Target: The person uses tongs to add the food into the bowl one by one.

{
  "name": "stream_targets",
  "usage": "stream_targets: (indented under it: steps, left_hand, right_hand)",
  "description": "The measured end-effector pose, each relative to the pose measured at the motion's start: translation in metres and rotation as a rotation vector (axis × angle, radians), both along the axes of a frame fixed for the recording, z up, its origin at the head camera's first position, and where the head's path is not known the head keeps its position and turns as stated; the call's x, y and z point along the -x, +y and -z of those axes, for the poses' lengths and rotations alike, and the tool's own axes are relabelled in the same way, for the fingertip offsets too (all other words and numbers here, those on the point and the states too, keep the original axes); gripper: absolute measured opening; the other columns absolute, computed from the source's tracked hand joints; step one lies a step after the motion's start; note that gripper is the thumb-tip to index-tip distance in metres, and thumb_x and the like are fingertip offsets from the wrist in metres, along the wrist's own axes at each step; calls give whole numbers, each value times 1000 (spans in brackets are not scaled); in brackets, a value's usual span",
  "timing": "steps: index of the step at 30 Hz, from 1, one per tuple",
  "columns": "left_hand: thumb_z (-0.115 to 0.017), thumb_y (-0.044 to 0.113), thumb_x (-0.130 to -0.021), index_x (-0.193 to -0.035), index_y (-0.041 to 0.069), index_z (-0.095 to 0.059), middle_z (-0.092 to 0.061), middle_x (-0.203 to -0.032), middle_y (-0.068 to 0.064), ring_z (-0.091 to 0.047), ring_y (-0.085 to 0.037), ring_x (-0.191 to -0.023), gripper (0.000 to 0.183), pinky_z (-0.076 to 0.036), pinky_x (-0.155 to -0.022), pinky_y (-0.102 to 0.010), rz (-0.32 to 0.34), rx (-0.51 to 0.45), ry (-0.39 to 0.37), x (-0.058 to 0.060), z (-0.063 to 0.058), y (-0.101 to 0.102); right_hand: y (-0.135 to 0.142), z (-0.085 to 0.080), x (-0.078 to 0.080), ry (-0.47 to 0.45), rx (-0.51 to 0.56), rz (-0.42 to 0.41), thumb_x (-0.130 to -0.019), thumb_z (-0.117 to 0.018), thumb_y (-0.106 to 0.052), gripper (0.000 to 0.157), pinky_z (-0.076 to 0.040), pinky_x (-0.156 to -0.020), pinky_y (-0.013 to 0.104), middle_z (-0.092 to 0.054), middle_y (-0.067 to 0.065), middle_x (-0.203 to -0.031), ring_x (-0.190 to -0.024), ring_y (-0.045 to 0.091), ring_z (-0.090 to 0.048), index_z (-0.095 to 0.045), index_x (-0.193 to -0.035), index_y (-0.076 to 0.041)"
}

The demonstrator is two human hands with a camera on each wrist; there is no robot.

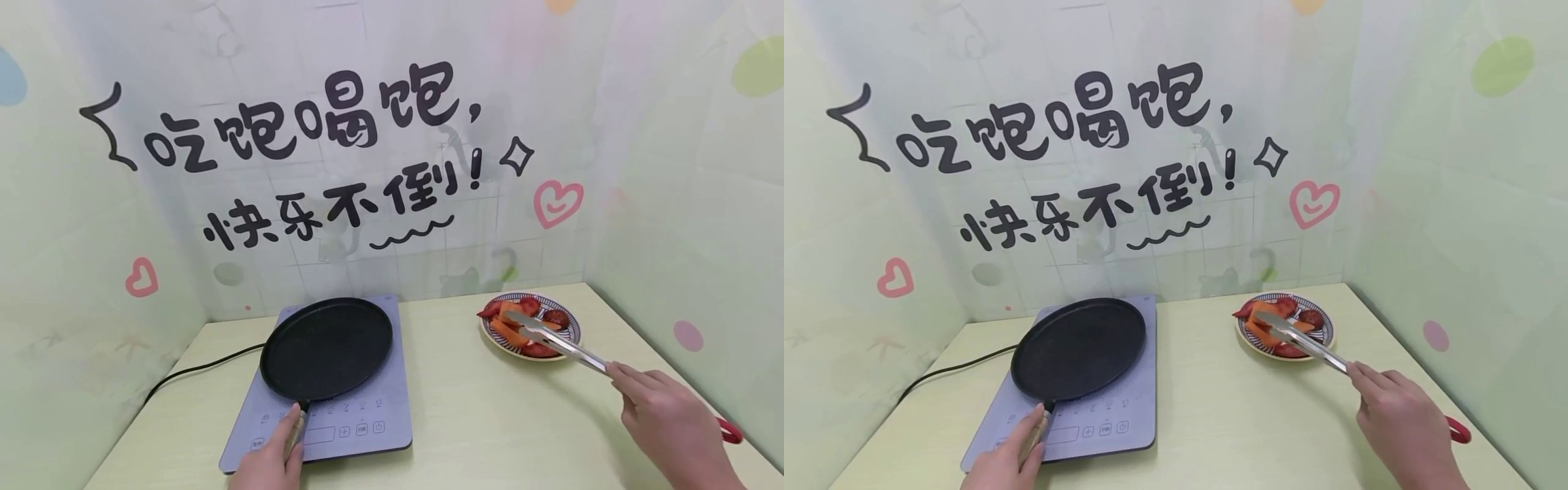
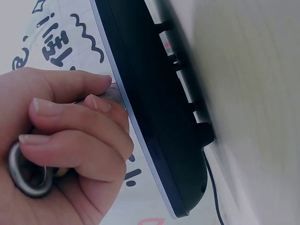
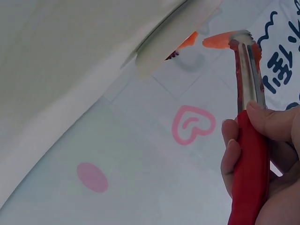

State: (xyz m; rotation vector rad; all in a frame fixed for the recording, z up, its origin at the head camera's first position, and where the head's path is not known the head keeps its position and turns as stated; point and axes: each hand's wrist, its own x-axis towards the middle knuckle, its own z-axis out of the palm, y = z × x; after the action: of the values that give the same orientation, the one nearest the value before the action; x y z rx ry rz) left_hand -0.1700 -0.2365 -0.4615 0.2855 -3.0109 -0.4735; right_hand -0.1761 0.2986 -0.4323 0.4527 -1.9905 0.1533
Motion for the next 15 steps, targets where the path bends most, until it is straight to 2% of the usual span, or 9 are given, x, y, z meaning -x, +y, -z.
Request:
stream_targets:
  steps: [3, 5, 12, 15]
  left_hand:
    - [-70, 26, -100, -159, 17, -48, -78, -95, -23, -72, -30, -72, 64, -56, -70, -49, 11, -7, 3, -2, -5, 2]
    - [-71, 26, -100, -159, 17, -48, -78, -98, -24, -73, -32, -74, 64, -56, -71, -50, 15, -9, 6, -2, -4, 1]
    - [-70, 34, -101, -162, 25, -45, -79, -100, -20, -72, -28, -73, 67, -56, -71, -48, 3, 0, 17, 6, 16, -9]
    - [-70, 35, -101, -163, 28, -44, -79, -104, -22, -75, -33, -77, 67, -57, -72, -50, 11, -8, 32, 9, 24, -14]
  right_hand:
    - [-10, -3, 4, 15, -13, -32, -103, -29, -27, 61, -48, -53, 35, -81, 14, -90, -67, 24, -66, -83, -100, 0]
    - [-17, -6, 7, 12, -19, -51, -103, -29, -25, 60, -49, -54, 36, -82, 14, -91, -67, 23, -67, -83, -101, 0]
    - [-44, -12, 15, 32, -71, -108, -105, -26, -22, 61, -53, -59, 39, -82, 14, -95, -69, 23, -68, -83, -103, 1]
    - [-55, -15, 19, 63, -82, -143, -105, -27, -19, 60, -54, -59, 39, -82, 15, -97, -69, 24, -69, -83, -102, 2]
